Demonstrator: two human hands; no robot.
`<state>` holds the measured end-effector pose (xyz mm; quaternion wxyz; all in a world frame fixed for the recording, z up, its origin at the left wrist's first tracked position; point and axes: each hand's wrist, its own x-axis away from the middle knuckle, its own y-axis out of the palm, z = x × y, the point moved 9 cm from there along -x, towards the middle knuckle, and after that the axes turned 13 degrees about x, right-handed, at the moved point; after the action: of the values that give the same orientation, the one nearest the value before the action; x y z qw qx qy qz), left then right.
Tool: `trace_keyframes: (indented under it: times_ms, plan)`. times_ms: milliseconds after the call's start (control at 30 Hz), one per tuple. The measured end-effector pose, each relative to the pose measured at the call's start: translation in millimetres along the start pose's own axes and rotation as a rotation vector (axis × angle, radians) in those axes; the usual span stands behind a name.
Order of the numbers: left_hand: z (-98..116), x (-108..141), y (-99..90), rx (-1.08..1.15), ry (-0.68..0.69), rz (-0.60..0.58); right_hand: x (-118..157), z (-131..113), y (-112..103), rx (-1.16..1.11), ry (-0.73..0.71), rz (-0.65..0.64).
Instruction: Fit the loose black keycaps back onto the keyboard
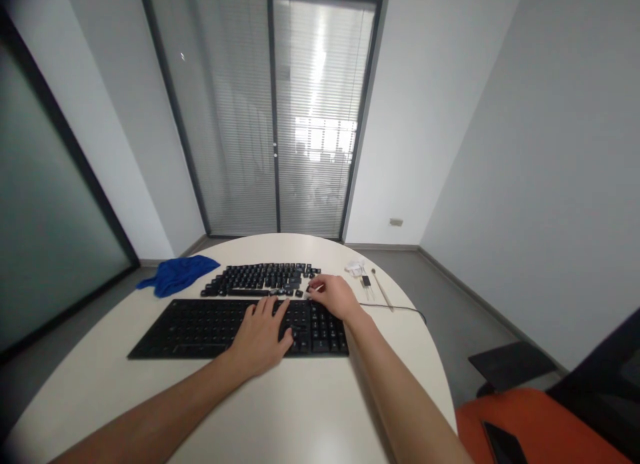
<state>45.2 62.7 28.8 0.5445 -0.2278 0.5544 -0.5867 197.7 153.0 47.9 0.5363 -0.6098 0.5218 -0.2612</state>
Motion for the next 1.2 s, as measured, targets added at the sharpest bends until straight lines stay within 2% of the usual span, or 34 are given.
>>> trace_keyframes:
  times_ms: [67, 167, 267, 533, 733, 967, 1200]
  plan:
    - [-0.4, 0.0, -0.2, 0.021, 0.010, 0.013, 12.7, -4.8, -4.5, -0.249, -0.050, 0.039]
    - [1.9, 0.5, -1.4, 0.067, 0.050, 0.033, 30.8, -17.6, 2.4, -0.417, -0.151, -0.091]
    - [3.8, 1.2, -1.8, 0.098, 0.078, 0.033, 40.2, -23.1, -1.0, -0.378, -0.187, -0.105]
    - [0.5, 2.1, 0.1, 0.160, 0.074, 0.010, 42.7, -38.7, -5.2, -0.163, -0.325, -0.062]
    - [0.3, 3.1, 0.2, 0.185, 0.074, 0.025, 44.5, -39.4, -6.8, -0.121, -0.314, -0.049]
    - [8.2, 2.4, -3.1, 0.228, 0.161, 0.036, 43.9, -42.1, -7.6, -0.079, -0.296, -0.048]
    - [8.4, 2.1, -3.8, 0.267, 0.150, 0.031, 43.6, -38.9, -6.3, -0.081, -0.290, -0.036]
